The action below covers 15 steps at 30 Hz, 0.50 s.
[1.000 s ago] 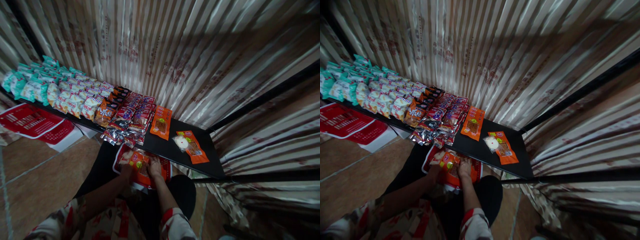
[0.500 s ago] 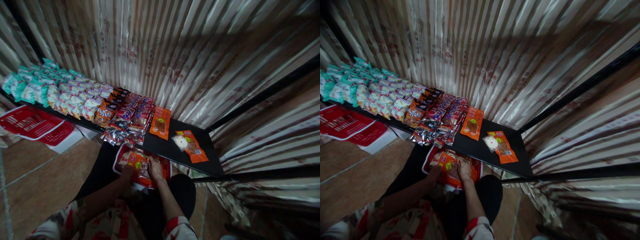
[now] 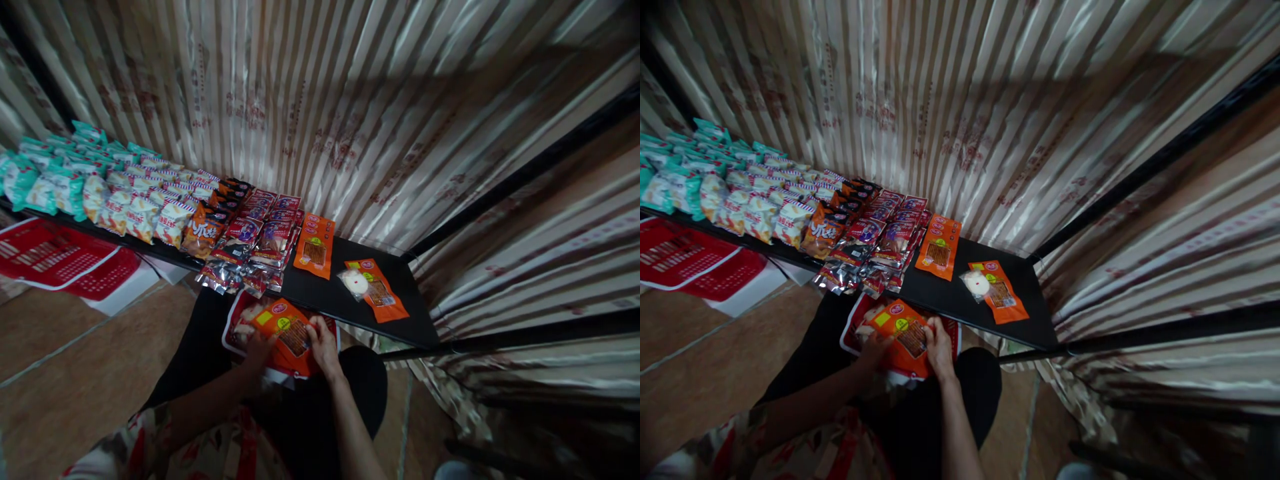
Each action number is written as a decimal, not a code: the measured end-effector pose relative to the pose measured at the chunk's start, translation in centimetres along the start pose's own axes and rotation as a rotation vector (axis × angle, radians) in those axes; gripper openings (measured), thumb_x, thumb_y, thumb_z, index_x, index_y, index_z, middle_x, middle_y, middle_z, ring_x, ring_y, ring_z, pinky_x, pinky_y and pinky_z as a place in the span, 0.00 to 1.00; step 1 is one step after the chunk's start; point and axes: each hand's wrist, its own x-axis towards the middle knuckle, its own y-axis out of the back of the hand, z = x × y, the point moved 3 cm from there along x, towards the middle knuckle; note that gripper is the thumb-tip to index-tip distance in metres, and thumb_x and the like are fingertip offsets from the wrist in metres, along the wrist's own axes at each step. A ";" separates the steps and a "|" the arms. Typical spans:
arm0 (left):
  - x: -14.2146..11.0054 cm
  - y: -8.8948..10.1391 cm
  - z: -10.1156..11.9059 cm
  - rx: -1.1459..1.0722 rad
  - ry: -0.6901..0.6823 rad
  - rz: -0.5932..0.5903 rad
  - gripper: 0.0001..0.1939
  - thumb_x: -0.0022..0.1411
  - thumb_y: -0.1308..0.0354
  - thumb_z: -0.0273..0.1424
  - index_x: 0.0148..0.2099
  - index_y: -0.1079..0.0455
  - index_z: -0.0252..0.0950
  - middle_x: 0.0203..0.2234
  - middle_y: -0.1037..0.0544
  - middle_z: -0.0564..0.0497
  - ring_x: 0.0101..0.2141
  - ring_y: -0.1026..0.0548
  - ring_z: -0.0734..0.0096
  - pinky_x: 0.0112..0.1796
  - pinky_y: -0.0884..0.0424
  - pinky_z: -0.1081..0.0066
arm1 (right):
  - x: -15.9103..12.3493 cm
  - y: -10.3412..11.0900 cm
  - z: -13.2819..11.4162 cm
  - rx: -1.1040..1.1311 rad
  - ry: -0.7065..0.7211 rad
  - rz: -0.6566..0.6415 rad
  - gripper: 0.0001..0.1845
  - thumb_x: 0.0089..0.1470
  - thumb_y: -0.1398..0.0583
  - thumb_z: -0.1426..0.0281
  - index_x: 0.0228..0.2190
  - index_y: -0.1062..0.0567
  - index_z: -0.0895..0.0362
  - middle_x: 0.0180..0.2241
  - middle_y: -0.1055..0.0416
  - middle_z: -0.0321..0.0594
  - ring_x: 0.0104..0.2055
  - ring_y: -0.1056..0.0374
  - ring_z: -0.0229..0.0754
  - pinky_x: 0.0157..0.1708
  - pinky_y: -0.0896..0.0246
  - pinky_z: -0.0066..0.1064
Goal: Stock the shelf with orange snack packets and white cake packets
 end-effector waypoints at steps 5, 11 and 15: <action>-0.6 -1.1 0.7 -0.029 -0.023 -0.068 0.03 0.54 0.47 0.27 0.31 0.33 0.33 0.23 0.25 0.53 0.26 0.26 0.71 0.29 0.30 0.74 | 0.0 0.3 0.2 0.144 -0.071 0.081 0.12 0.50 0.47 0.58 0.27 0.39 0.54 0.24 0.43 0.30 0.26 0.44 0.35 0.29 0.45 0.26; -1.5 -1.9 1.6 -0.068 -0.058 -0.095 0.05 0.54 0.48 0.27 0.31 0.32 0.33 0.25 0.23 0.51 0.26 0.25 0.71 0.28 0.30 0.74 | -0.3 0.0 0.7 0.311 -0.129 0.148 0.13 0.49 0.46 0.57 0.28 0.41 0.53 0.24 0.47 0.28 0.25 0.48 0.34 0.28 0.47 0.25; -1.5 -2.0 2.1 -0.117 -0.110 -0.113 0.06 0.51 0.45 0.29 0.34 0.31 0.35 0.31 0.21 0.50 0.33 0.24 0.68 0.33 0.29 0.74 | -0.6 -0.1 0.8 0.365 -0.144 0.197 0.14 0.48 0.45 0.56 0.27 0.41 0.53 0.23 0.47 0.28 0.25 0.49 0.34 0.27 0.48 0.25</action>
